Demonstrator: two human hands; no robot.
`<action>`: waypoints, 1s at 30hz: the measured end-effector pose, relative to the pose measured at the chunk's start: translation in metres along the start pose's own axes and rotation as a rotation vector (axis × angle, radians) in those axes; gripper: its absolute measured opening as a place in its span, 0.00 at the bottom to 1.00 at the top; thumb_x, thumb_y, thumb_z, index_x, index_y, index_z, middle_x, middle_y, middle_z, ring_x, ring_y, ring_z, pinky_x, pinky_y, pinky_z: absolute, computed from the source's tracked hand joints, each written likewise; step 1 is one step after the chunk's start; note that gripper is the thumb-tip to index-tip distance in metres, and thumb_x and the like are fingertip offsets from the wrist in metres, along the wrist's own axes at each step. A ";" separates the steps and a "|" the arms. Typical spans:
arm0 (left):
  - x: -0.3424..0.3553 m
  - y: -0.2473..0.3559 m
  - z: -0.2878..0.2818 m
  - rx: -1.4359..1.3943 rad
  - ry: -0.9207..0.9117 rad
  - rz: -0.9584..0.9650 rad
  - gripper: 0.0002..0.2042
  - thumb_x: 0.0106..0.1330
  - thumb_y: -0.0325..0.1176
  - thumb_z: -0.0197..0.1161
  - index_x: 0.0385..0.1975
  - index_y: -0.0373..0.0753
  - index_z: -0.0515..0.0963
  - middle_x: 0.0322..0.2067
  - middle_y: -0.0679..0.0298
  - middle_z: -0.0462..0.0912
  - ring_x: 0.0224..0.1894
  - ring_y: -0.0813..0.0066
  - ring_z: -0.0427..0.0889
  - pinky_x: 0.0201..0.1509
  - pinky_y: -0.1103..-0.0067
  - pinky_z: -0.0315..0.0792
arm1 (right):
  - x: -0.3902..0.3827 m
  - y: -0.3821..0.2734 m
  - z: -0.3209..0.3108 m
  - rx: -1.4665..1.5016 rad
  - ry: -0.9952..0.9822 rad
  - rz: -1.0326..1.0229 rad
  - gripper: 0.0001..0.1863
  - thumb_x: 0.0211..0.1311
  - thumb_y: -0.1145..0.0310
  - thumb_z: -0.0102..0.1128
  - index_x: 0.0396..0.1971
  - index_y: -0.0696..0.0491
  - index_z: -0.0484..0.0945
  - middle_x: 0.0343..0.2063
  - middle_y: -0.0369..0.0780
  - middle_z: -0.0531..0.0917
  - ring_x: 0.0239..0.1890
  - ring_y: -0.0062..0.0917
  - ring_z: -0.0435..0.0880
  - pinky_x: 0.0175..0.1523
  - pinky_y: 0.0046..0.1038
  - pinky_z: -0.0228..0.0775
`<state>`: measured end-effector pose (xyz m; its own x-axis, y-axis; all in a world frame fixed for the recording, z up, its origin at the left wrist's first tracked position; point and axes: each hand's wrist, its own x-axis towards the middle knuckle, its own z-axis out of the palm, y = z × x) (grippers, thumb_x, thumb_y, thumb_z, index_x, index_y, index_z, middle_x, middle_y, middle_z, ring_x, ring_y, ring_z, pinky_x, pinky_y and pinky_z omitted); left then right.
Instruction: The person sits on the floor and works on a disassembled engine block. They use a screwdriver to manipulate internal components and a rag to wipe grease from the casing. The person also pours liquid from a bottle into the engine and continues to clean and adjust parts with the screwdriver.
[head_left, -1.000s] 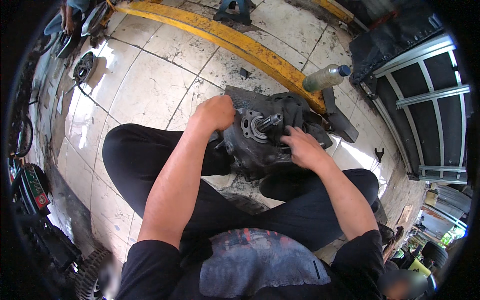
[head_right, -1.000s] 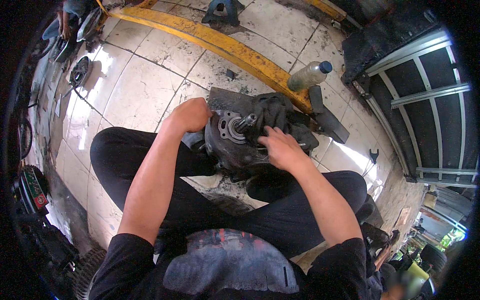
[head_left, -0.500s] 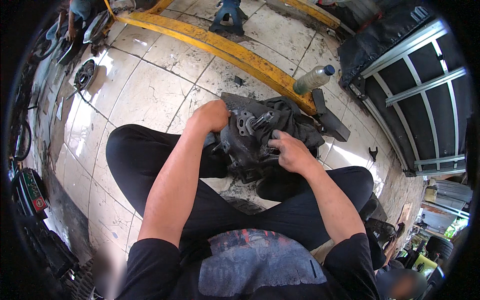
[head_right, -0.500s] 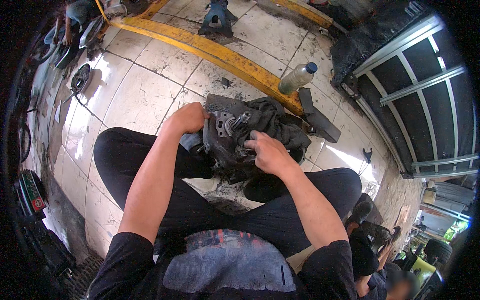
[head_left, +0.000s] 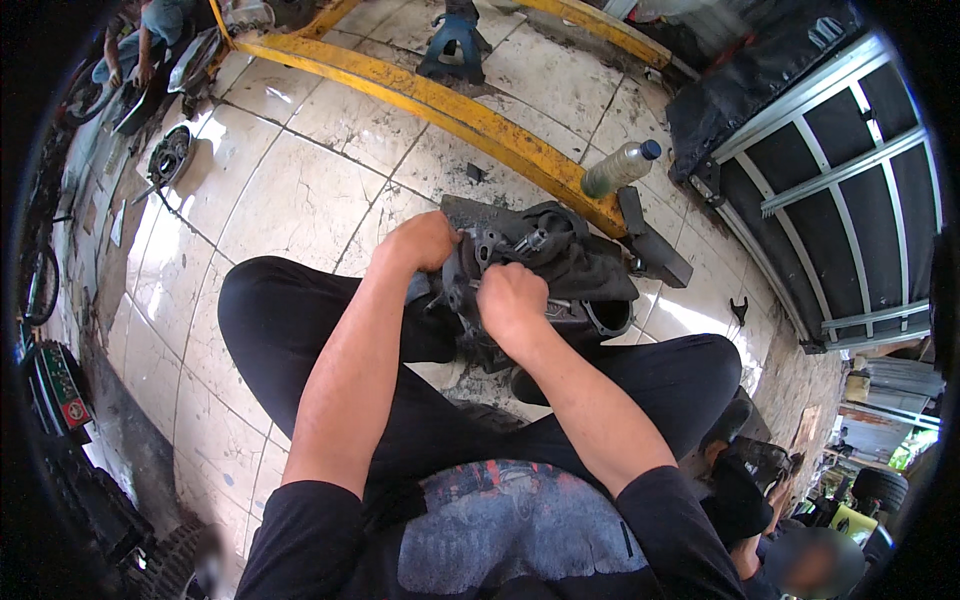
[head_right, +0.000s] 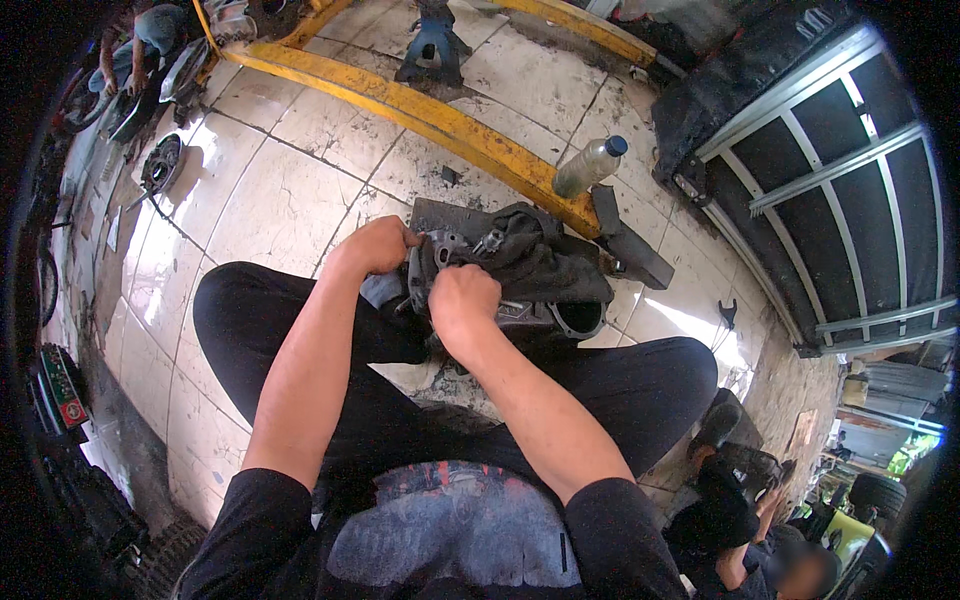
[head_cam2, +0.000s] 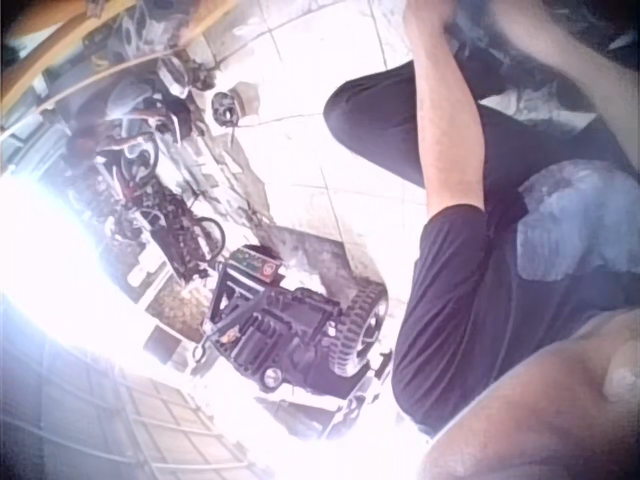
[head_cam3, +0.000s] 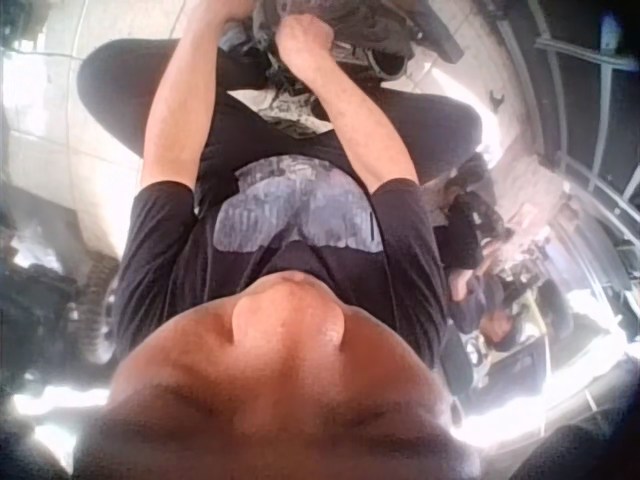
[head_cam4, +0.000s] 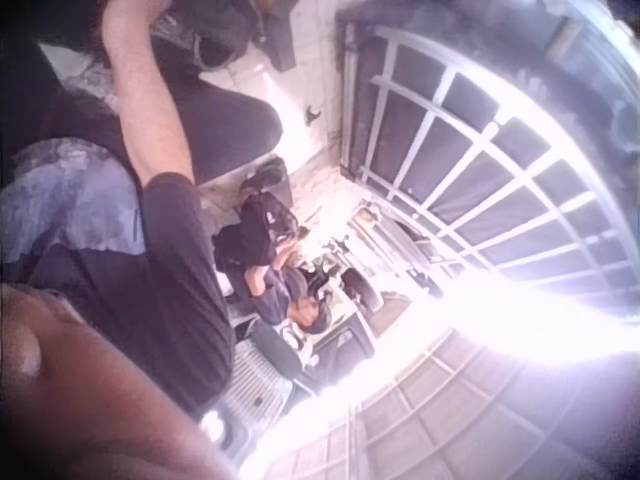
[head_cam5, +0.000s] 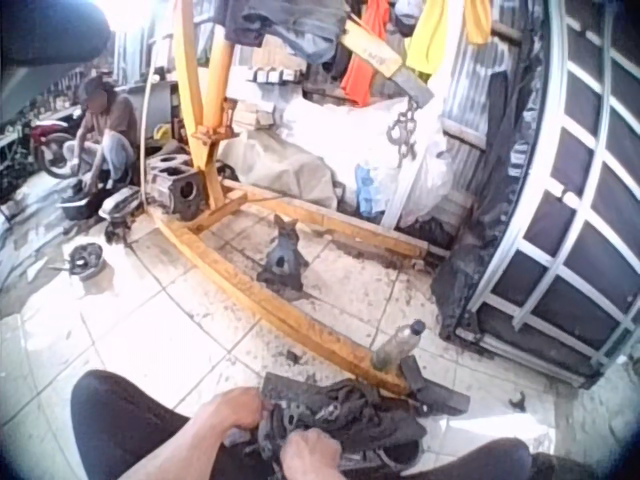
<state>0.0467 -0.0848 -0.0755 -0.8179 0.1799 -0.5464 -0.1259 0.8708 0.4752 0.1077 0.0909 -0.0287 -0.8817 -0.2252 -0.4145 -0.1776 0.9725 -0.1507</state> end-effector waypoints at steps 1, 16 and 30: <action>0.000 -0.004 0.002 -0.017 0.004 0.034 0.14 0.63 0.30 0.61 0.46 0.41 0.86 0.45 0.45 0.85 0.51 0.50 0.84 0.55 0.63 0.77 | -0.009 -0.002 -0.001 -0.025 0.048 -0.018 0.09 0.55 0.72 0.61 0.33 0.57 0.88 0.40 0.52 0.86 0.46 0.48 0.86 0.49 0.44 0.80; 0.001 0.009 -0.003 0.049 -0.011 0.010 0.21 0.60 0.19 0.56 0.49 0.48 0.87 0.42 0.41 0.85 0.43 0.50 0.87 0.48 0.65 0.78 | -0.006 -0.006 0.018 0.047 0.123 0.094 0.13 0.60 0.69 0.56 0.41 0.56 0.84 0.49 0.54 0.74 0.55 0.49 0.70 0.58 0.50 0.63; 0.005 0.006 -0.002 0.036 0.007 0.007 0.22 0.57 0.20 0.57 0.49 0.47 0.86 0.41 0.42 0.85 0.46 0.50 0.87 0.50 0.64 0.77 | -0.004 0.015 0.002 0.171 -0.014 0.054 0.18 0.58 0.68 0.56 0.48 0.52 0.83 0.49 0.52 0.79 0.55 0.51 0.77 0.58 0.52 0.70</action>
<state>0.0407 -0.0797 -0.0739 -0.8228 0.1830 -0.5381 -0.1000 0.8854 0.4539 0.1097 0.1067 -0.0314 -0.8816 -0.1752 -0.4384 -0.0525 0.9592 -0.2777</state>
